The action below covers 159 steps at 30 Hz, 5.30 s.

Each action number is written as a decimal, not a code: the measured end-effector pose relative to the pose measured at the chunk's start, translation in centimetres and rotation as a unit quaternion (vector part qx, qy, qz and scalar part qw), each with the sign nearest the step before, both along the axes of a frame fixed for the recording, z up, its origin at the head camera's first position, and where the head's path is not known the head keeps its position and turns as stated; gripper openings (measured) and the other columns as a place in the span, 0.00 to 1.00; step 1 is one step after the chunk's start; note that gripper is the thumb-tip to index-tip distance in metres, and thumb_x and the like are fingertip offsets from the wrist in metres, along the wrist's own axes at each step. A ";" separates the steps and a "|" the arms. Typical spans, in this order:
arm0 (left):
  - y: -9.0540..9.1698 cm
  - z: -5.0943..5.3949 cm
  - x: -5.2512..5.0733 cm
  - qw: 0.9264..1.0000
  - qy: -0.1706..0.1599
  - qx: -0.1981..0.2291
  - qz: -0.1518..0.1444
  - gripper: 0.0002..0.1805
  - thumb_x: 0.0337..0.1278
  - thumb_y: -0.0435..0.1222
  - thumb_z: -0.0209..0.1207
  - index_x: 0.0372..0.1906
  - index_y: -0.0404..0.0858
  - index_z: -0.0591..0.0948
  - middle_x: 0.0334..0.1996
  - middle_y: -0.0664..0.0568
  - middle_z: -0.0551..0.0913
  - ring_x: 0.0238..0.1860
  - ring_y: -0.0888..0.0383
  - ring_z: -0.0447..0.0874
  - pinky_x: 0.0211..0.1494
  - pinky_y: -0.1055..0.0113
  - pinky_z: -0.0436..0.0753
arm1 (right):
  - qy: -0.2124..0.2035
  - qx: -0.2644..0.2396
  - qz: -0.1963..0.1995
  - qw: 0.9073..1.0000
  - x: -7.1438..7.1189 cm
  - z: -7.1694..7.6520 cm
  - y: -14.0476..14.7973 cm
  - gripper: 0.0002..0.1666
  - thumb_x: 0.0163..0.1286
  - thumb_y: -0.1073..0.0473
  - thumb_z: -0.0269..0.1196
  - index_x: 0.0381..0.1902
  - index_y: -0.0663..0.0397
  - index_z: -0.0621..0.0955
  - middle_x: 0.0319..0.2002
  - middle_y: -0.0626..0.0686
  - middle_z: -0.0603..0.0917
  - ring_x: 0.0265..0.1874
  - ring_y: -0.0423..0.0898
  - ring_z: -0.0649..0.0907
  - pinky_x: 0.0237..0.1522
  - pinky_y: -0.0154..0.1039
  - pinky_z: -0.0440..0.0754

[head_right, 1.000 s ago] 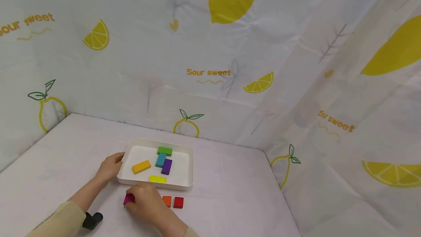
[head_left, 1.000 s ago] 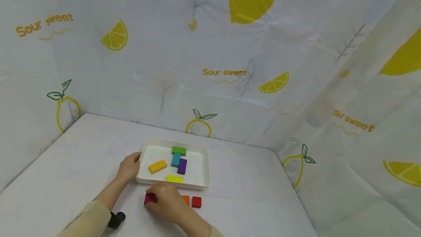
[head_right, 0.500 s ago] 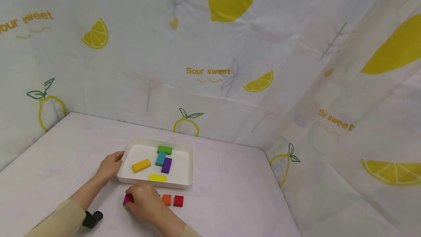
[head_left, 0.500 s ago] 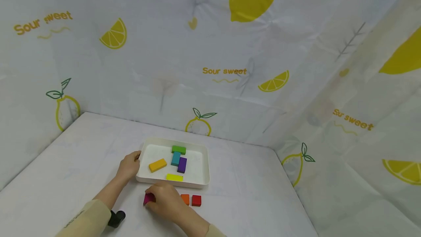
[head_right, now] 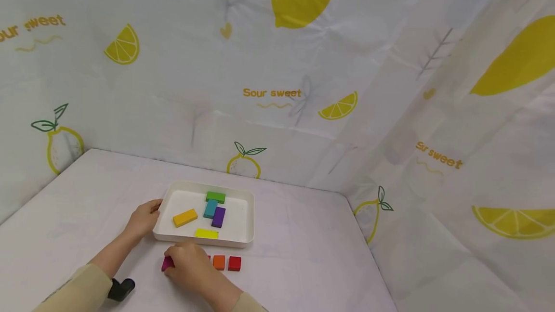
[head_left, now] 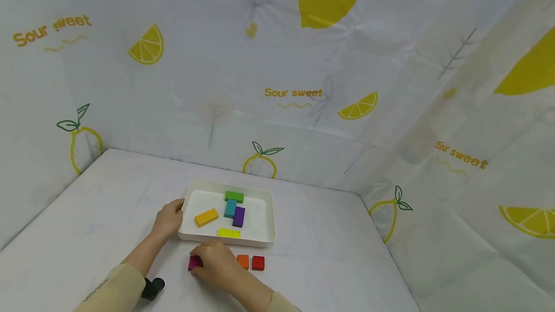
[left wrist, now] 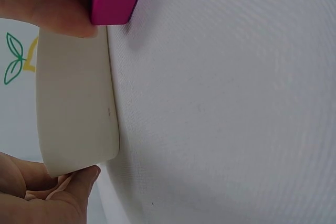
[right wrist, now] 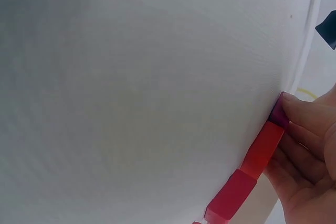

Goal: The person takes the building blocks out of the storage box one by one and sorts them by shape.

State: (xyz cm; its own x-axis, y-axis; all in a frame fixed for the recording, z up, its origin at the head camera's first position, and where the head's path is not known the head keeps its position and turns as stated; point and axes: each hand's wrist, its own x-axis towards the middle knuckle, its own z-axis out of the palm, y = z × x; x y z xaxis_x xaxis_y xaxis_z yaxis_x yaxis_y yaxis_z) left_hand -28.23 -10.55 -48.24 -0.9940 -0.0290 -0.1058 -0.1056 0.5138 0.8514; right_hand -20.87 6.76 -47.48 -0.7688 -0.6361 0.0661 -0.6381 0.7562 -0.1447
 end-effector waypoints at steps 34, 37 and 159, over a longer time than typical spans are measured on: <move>-0.1 0.0 0.0 1.000 0.003 -0.004 -0.006 0.27 0.70 0.27 0.36 0.71 0.21 0.58 0.69 0.24 0.64 0.72 0.28 0.59 0.74 0.38 0.64 | 0.014 -0.141 -0.105 0.984 -3.9 4.1 4.4 0.18 0.62 0.56 0.71 0.50 0.53 0.86 0.49 0.49 0.90 0.51 0.45 0.86 0.55 0.35 0.86; -0.1 -0.1 0.0 1.000 0.002 -0.004 -0.006 0.27 0.70 0.27 0.36 0.72 0.21 0.58 0.69 0.24 0.63 0.73 0.28 0.58 0.74 0.38 0.64 | 0.003 -0.162 -0.135 0.977 -5.3 3.3 5.5 0.18 0.62 0.58 0.70 0.50 0.56 0.86 0.49 0.51 0.90 0.53 0.47 0.86 0.55 0.38 0.86; 0.5 1.1 -0.9 1.000 0.015 -0.027 -0.005 0.26 0.71 0.27 0.38 0.71 0.22 0.62 0.68 0.26 0.67 0.71 0.30 0.63 0.73 0.40 0.68 | -0.113 -0.057 -0.084 0.988 3.3 3.5 14.7 0.35 0.54 0.50 0.76 0.60 0.48 0.81 0.58 0.47 0.80 0.55 0.42 0.81 0.55 0.36 0.86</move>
